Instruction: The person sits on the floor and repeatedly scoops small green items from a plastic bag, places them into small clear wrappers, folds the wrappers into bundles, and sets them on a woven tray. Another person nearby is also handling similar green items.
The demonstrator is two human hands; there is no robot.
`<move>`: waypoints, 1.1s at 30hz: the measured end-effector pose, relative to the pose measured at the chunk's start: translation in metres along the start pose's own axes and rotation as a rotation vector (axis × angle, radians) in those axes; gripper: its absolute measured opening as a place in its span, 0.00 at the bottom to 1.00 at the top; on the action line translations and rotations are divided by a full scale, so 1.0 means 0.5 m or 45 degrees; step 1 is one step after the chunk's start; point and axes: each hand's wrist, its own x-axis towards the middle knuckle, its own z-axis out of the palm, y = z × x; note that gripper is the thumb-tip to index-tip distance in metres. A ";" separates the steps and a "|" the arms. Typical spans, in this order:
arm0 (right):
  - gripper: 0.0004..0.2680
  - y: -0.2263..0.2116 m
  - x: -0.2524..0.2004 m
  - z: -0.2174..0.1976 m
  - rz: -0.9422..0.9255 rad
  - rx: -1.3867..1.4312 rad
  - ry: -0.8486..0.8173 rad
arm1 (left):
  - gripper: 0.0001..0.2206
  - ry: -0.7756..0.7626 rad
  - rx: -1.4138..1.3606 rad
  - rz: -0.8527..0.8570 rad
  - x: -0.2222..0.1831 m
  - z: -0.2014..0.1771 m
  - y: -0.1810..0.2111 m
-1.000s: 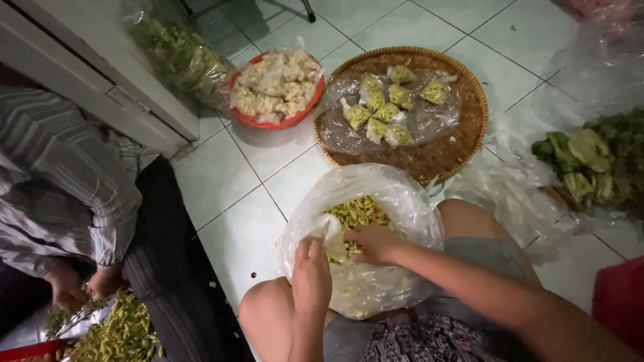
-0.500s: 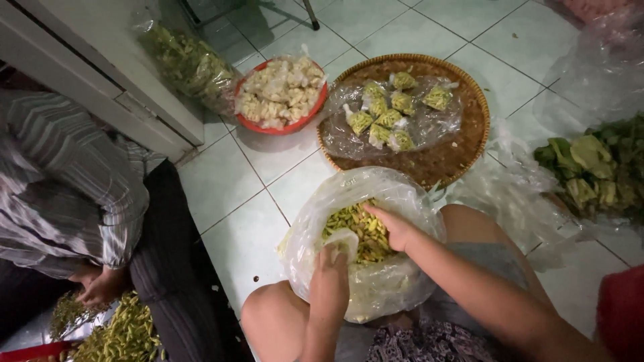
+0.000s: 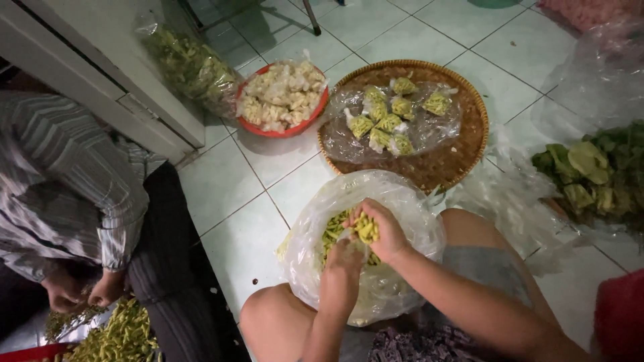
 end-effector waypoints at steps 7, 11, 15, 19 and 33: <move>0.10 0.012 -0.020 0.035 -0.319 -0.551 -0.053 | 0.04 -0.019 0.004 -0.043 0.009 0.010 -0.026; 0.08 0.005 -0.018 0.056 -0.281 -0.439 0.017 | 0.15 0.048 0.117 0.063 0.009 0.019 -0.041; 0.04 0.020 -0.004 0.040 -0.355 -0.322 -0.113 | 0.08 0.085 0.075 0.102 0.002 0.025 -0.048; 0.03 0.012 -0.011 0.053 -0.437 -0.308 -0.229 | 0.07 0.203 0.010 0.129 -0.004 0.028 -0.042; 0.13 -0.004 0.012 0.011 -0.262 -0.728 -0.330 | 0.05 0.343 -0.109 0.161 0.003 -0.007 -0.003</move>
